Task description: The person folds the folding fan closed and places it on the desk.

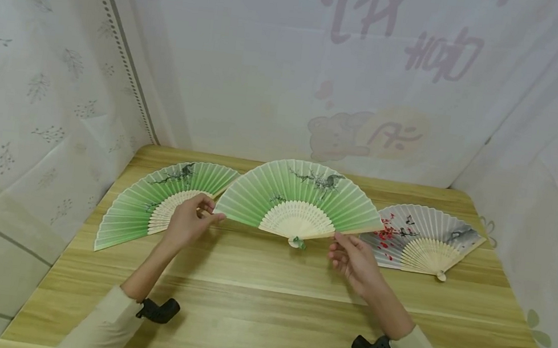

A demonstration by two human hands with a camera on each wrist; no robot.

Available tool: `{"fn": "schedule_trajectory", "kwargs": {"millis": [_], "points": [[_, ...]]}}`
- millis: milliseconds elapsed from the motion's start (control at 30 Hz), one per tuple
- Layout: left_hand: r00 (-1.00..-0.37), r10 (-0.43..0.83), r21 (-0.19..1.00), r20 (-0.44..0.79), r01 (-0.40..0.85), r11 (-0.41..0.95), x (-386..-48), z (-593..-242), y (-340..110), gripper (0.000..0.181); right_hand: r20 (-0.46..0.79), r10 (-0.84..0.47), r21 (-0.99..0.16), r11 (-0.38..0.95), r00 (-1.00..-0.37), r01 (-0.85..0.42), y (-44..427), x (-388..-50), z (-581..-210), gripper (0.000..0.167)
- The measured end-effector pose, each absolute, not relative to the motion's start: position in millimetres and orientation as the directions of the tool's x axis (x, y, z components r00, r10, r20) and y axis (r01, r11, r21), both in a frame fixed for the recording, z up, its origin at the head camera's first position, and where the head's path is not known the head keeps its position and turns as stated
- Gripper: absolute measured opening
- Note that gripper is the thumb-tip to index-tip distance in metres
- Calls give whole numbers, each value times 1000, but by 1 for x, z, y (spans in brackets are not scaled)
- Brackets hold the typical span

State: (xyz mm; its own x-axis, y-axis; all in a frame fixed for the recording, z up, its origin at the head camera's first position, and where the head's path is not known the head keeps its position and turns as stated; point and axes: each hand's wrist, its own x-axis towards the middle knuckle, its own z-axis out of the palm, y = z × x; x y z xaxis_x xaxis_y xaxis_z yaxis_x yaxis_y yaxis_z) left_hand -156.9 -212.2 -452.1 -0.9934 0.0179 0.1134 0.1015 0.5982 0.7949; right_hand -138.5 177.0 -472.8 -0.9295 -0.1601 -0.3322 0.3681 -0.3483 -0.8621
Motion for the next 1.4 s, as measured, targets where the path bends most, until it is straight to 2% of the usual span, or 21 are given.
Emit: {"fn": "schedule_trajectory", "kwargs": {"millis": [533,967,1400], "points": [[-993,3,796,119,97,597,-169,-444,-206,29,-293,-104,-874,-374,-950,311,181,-146,-473,32],[-988,-4,823,153,125,555,-170,-443,-203,29,-207,-81,-910,-350,-975,222,181,-148,-468,36],[-982,-9,864,190,163,477,-172,-436,-203,31,-181,-82,-926,-322,-980,198,180,-155,-462,37]]}}
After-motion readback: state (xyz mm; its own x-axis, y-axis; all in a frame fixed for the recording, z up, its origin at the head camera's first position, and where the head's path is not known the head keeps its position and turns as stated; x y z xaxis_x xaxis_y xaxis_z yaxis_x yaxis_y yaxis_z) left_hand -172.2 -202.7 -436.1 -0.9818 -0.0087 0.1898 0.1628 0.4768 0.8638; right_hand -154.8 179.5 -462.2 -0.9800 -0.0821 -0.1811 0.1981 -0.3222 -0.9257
